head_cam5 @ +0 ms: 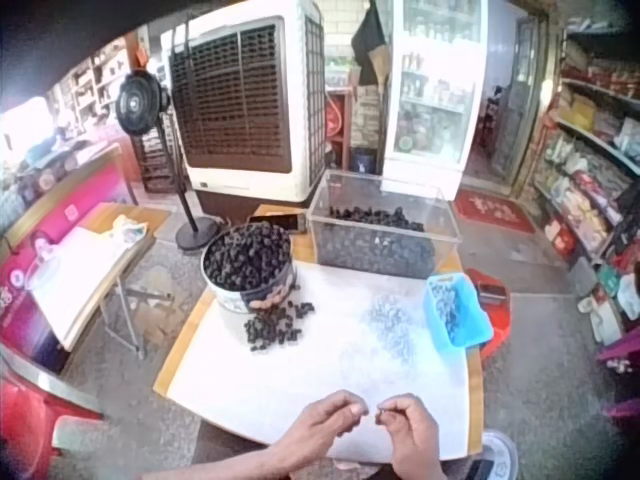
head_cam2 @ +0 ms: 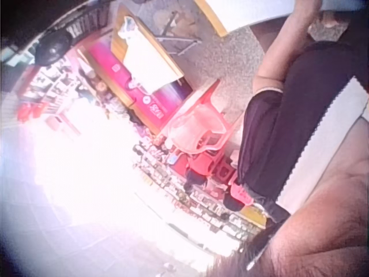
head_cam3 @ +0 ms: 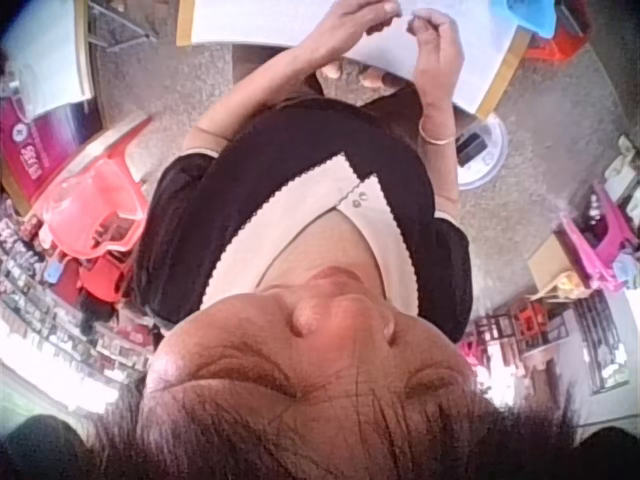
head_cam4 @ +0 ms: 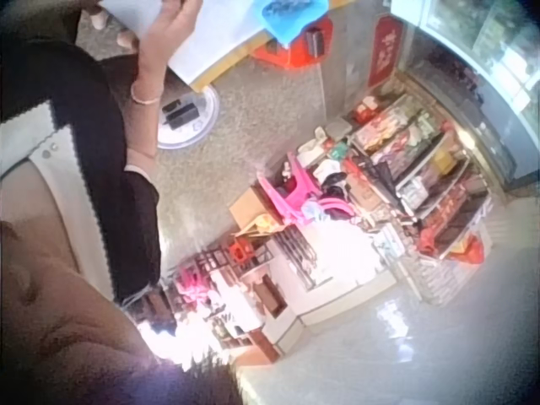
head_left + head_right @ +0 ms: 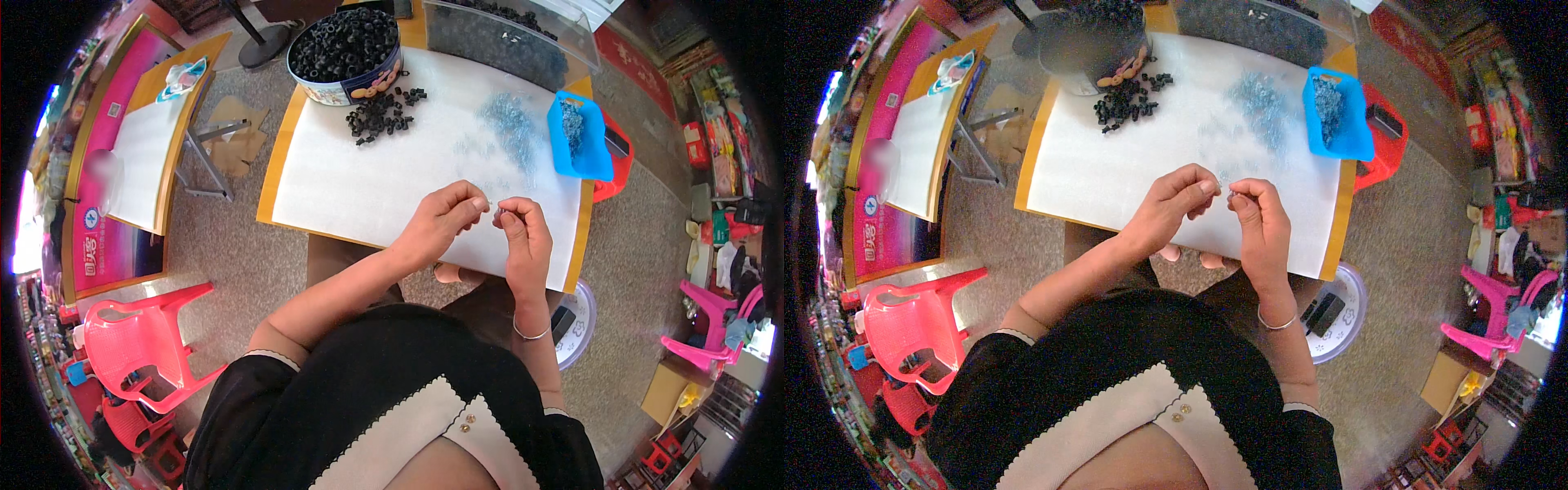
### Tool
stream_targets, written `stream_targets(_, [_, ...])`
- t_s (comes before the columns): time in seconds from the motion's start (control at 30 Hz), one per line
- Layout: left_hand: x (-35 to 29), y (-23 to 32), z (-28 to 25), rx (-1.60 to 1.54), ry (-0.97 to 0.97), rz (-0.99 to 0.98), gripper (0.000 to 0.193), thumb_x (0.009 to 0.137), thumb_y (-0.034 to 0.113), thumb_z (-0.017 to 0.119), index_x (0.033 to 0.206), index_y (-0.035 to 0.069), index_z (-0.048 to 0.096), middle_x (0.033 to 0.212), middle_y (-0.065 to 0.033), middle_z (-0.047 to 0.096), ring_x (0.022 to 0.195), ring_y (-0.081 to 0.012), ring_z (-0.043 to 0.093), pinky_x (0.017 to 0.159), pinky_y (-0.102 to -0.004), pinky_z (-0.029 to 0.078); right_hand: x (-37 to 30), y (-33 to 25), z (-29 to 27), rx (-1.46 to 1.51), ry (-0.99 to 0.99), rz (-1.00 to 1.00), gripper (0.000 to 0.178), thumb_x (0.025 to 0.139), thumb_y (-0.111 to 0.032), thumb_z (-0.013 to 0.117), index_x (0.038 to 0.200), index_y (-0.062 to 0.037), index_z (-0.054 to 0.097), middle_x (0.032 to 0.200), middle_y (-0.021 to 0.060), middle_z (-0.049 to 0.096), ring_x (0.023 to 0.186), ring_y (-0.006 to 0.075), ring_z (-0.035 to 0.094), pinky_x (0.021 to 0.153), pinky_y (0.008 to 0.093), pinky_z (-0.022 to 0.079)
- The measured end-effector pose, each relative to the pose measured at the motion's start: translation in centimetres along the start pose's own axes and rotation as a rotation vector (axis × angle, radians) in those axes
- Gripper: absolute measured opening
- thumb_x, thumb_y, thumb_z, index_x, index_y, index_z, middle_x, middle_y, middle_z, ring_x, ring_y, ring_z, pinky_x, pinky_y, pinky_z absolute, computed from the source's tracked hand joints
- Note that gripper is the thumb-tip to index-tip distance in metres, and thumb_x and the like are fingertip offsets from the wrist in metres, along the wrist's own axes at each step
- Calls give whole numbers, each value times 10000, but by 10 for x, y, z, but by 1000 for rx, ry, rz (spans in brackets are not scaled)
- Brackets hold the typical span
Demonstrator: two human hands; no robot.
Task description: The person is sorting small blue parts and inserting them into black circular plastic housings.
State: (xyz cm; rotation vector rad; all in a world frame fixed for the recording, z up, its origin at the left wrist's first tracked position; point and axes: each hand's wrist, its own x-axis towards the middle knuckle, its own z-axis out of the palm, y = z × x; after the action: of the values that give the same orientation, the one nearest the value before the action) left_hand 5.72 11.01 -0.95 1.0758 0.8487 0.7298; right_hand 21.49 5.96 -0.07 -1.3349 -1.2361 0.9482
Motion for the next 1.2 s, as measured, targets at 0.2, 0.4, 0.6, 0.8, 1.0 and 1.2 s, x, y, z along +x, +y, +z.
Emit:
stream_targets(0.2, [56,-7,-33,462,253,413,117,877,156,641,907,44,647,764,-90,599,686,-200,579,658,-339,472,34,25,-12,-332,94,-98,93,906,-76,600,969,-17,635,890,54,629,838,134,588,773,258,467])
stream_targets(0.4, [115,-7,-59,1036,328,472,109,801,140,648,880,76,686,870,-104,645,903,-293,598,758,-411,504,72,55,-7,-743,42,-423,123,823,-94,642,945,-86,657,918,47,620,899,275,534,790,406,394])
stream_targets(0.6, [125,-20,-66,1092,328,578,169,785,111,642,944,117,700,953,-101,652,925,-314,580,785,-408,507,78,65,-3,-866,78,-429,197,812,-86,630,997,-124,686,918,36,593,913,259,510,775,401,371])
stream_targets(0.8, [113,-28,-57,1223,212,848,238,746,43,667,966,127,700,1090,-68,634,1000,-313,541,844,-421,472,93,70,-5,-1115,19,-497,278,800,-61,602,1056,-125,688,990,49,577,935,263,504,777,402,377])
stream_targets(1.0, [96,-31,-60,1071,280,799,265,718,52,700,970,133,703,1137,-78,616,1044,-317,521,871,-434,432,77,68,-19,-1031,72,-492,286,774,-47,639,1050,-117,670,967,42,565,934,259,507,786,404,376])
stream_targets(1.2, [78,-34,-46,1122,232,745,269,715,62,712,974,135,697,1120,-77,609,1048,-315,508,883,-428,426,86,66,-8,-882,43,-471,216,785,-86,679,998,-118,665,955,40,575,922,248,513,786,403,370])
